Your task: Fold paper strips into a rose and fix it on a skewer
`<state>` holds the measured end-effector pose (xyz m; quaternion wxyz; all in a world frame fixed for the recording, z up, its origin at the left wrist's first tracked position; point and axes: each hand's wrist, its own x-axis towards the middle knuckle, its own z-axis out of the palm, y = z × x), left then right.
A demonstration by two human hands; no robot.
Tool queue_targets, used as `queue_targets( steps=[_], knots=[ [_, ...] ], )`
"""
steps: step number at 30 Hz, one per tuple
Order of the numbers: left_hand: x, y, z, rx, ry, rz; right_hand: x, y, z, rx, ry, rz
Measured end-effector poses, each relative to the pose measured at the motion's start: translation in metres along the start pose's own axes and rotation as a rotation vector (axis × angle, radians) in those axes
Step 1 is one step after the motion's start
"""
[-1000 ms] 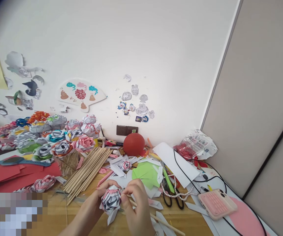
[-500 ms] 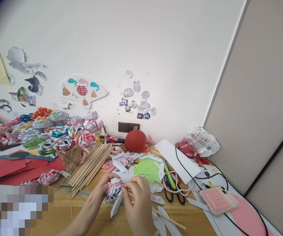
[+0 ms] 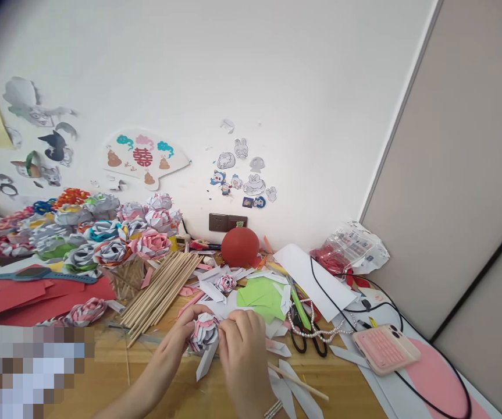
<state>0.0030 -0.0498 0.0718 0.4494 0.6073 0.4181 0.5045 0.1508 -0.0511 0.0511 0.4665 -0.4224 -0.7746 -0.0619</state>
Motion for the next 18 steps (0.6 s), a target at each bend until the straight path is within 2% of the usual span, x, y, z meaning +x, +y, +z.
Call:
queue_targets(
  steps=[4, 9, 18],
  knots=[
    [-0.0014, -0.0027, 0.0012, 0.001, 0.012, -0.017, -0.0019, -0.0019, 0.0034, 0.154, 0.011, 0.147],
    [-0.0016, 0.0006, 0.0012, -0.005, 0.01, -0.033, -0.0032, -0.0047, 0.0042, 0.132, 0.022, 0.12],
    [0.0021, -0.0086, -0.001, -0.086, -0.024, -0.049, -0.0008, -0.0013, 0.0075, 0.344, 0.064, 0.265]
  ],
)
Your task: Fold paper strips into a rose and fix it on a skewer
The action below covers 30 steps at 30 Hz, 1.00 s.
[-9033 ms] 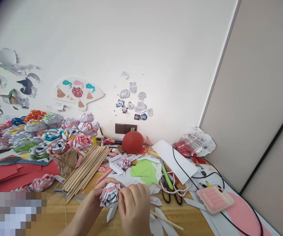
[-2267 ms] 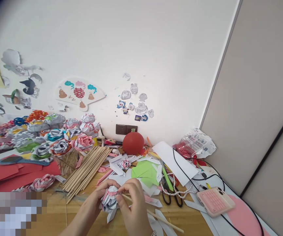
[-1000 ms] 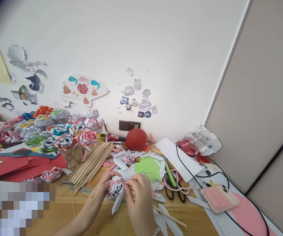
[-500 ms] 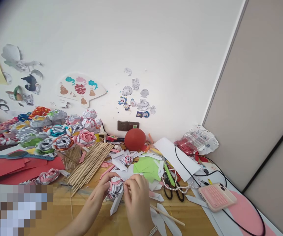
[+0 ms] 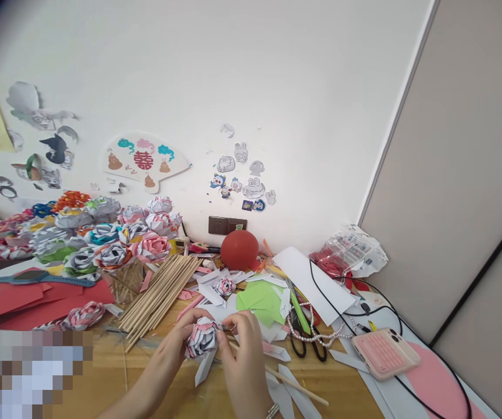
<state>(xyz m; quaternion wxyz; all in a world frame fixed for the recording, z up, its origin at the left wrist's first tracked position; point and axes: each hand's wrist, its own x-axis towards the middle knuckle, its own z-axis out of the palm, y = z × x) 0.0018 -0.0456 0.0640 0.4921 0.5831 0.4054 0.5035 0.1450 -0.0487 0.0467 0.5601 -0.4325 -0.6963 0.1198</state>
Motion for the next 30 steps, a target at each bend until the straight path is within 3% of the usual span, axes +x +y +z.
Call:
queue_targets(
  steps=[5, 12, 18, 24, 27, 30],
  knots=[
    [0.002, -0.002, 0.001, -0.026, -0.014, -0.03, 0.001, 0.001, -0.003, -0.011, -0.093, -0.038],
    [-0.003, 0.008, 0.003, 0.083, 0.043, 0.022, 0.002, 0.004, -0.007, -0.315, -0.098, -0.273],
    [-0.004, 0.002, 0.001, 0.202, 0.03, 0.058, 0.001, 0.002, -0.004, -0.4, -0.099, -0.297],
    [-0.001, 0.005, -0.001, 0.165, -0.018, 0.041, 0.006, 0.004, -0.008, -0.26, -0.234, -0.219],
    [0.003, 0.006, -0.003, 0.081, -0.051, -0.05, 0.01, 0.007, -0.012, -0.178, -0.302, -0.189],
    [0.007, 0.002, -0.004, -0.042, -0.061, -0.171, 0.011, 0.009, -0.014, -0.078, -0.266, -0.156]
  ],
)
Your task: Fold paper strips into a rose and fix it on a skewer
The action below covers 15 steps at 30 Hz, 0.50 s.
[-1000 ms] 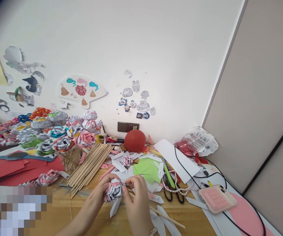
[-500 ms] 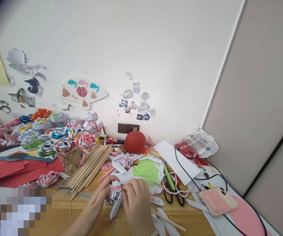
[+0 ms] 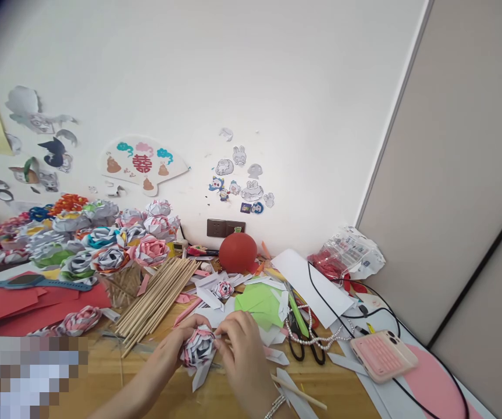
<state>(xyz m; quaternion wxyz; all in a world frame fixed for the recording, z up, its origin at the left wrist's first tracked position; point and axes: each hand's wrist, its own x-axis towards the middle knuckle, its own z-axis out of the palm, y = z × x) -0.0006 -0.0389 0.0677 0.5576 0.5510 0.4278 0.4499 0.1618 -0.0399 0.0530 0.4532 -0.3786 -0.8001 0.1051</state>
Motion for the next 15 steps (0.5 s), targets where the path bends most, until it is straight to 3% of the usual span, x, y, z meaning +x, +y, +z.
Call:
queue_targets(
  steps=[7, 15],
  knots=[
    [0.0033, -0.0063, 0.0017, -0.224, -0.004, -0.067, -0.0001, -0.0046, -0.0015, 0.184, 0.02, -0.052],
    [0.0024, -0.0053, 0.0011, -0.216, 0.044, -0.08, -0.0019, -0.0057, 0.0012, 0.079, -0.006, -0.078]
  ],
)
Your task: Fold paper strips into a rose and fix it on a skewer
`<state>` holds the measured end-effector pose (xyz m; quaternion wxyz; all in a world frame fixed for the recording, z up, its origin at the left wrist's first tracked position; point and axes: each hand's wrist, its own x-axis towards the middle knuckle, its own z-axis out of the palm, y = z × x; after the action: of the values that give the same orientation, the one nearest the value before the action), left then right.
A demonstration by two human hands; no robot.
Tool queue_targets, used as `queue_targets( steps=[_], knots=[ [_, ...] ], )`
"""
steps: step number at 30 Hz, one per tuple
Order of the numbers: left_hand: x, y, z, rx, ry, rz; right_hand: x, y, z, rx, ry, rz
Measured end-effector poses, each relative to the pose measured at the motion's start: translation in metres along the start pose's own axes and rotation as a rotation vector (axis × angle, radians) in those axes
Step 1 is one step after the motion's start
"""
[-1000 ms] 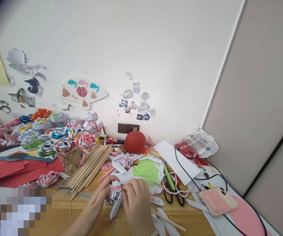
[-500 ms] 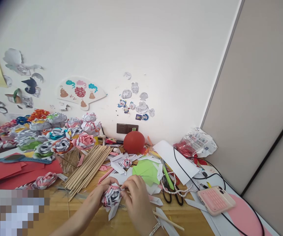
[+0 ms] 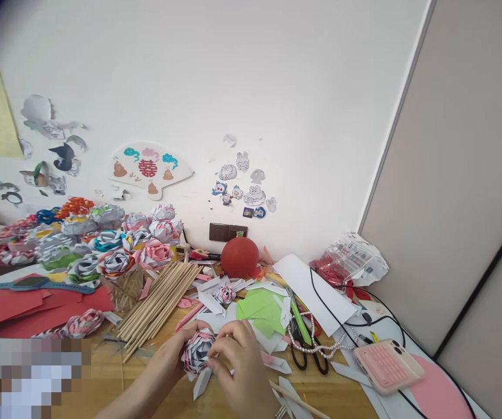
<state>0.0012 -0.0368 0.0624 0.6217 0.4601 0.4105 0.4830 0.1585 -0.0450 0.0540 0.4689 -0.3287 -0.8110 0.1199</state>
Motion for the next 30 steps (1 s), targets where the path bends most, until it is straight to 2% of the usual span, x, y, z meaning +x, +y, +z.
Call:
queue_targets(
  steps=[5, 11, 17, 21, 26, 30],
  knots=[
    [-0.0016, 0.0005, 0.0008, 0.181, 0.018, 0.045, -0.0011, -0.0005, -0.0013, -0.039, 0.003, -0.018],
    [-0.0017, 0.0013, 0.0034, 0.353, 0.024, 0.164, -0.0001, -0.0028, 0.0024, -0.311, 0.06, -0.063],
    [-0.0029, 0.0003, 0.0038, 0.439, -0.016, 0.23, 0.0, -0.0059, 0.0042, -0.405, 0.115, -0.08],
    [-0.004, 0.0019, 0.0016, 0.448, -0.046, 0.228, -0.0006, -0.0043, 0.0048, -0.421, 0.142, -0.072],
    [-0.0072, 0.008, -0.0019, 0.482, -0.117, 0.153, 0.0007, -0.001, 0.0032, -0.429, 0.143, -0.071],
    [-0.0083, 0.0073, -0.005, 0.663, -0.23, 0.162, 0.0021, 0.0009, 0.0012, -0.417, 0.154, -0.073]
  ],
)
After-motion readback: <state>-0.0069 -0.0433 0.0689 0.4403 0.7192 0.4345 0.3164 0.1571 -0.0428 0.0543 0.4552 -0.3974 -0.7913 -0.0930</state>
